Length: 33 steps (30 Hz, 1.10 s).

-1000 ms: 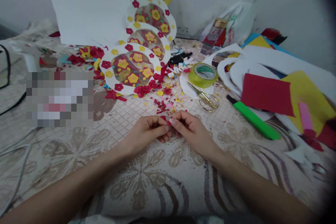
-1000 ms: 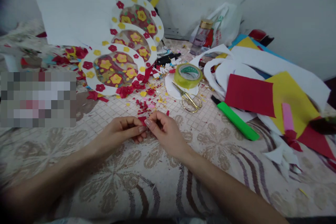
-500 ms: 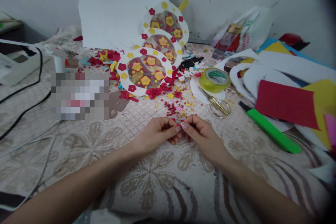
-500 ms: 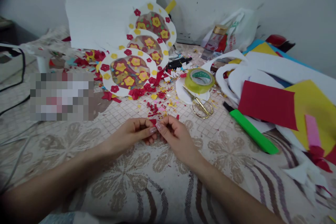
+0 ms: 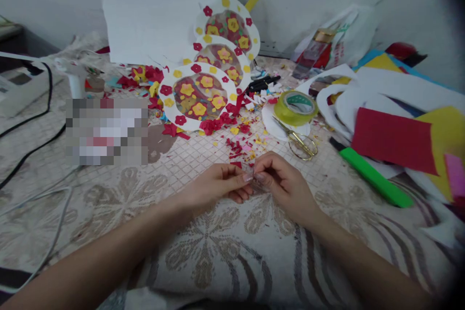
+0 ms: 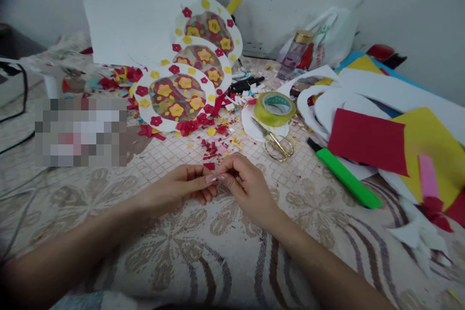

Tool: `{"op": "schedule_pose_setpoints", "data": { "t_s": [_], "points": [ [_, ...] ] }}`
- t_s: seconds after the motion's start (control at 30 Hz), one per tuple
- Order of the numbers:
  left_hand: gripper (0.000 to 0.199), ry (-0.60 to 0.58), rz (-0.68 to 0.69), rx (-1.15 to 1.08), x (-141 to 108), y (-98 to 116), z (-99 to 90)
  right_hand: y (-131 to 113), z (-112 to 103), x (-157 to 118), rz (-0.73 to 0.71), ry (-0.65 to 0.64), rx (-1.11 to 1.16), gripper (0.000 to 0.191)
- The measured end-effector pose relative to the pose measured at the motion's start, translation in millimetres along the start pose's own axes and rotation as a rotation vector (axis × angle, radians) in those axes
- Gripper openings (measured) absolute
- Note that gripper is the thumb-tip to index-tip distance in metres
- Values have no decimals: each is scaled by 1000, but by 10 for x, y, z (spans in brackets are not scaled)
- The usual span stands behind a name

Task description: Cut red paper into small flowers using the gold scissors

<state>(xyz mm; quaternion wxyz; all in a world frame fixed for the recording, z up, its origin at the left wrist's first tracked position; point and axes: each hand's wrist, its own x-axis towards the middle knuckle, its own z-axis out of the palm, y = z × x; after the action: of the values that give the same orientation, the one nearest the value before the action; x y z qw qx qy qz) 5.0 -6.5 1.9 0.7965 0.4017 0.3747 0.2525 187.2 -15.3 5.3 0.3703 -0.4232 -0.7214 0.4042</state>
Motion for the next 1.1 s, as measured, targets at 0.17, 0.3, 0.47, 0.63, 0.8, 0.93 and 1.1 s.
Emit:
{"op": "schedule_pose_setpoints", "data": {
  "t_s": [0.17, 0.3, 0.47, 0.63, 0.8, 0.93, 1.1],
  "points": [
    [17, 107, 229, 243, 10, -24, 15, -15, 7, 12, 219, -67, 55, 12],
    [17, 82, 176, 265, -3, 5, 24, -2, 23, 27, 263, -75, 183, 13],
    [15, 85, 141, 220, 0, 22, 25, 12, 20, 30, 256, -88, 242, 13],
    [12, 143, 27, -96, 8, 21, 12, 21, -87, 51, 42, -82, 81, 17],
    [10, 121, -3, -207, 13, 9, -4, 56, -117, 63, -233, -62, -127, 13],
    [10, 120, -3, -166, 13, 6, 18, 87, -81, 57, -318, -25, -188, 11],
    [16, 146, 5, -128, 10, 13, 42, 68, -45, 61, -253, -1, -131, 9]
  ]
}}
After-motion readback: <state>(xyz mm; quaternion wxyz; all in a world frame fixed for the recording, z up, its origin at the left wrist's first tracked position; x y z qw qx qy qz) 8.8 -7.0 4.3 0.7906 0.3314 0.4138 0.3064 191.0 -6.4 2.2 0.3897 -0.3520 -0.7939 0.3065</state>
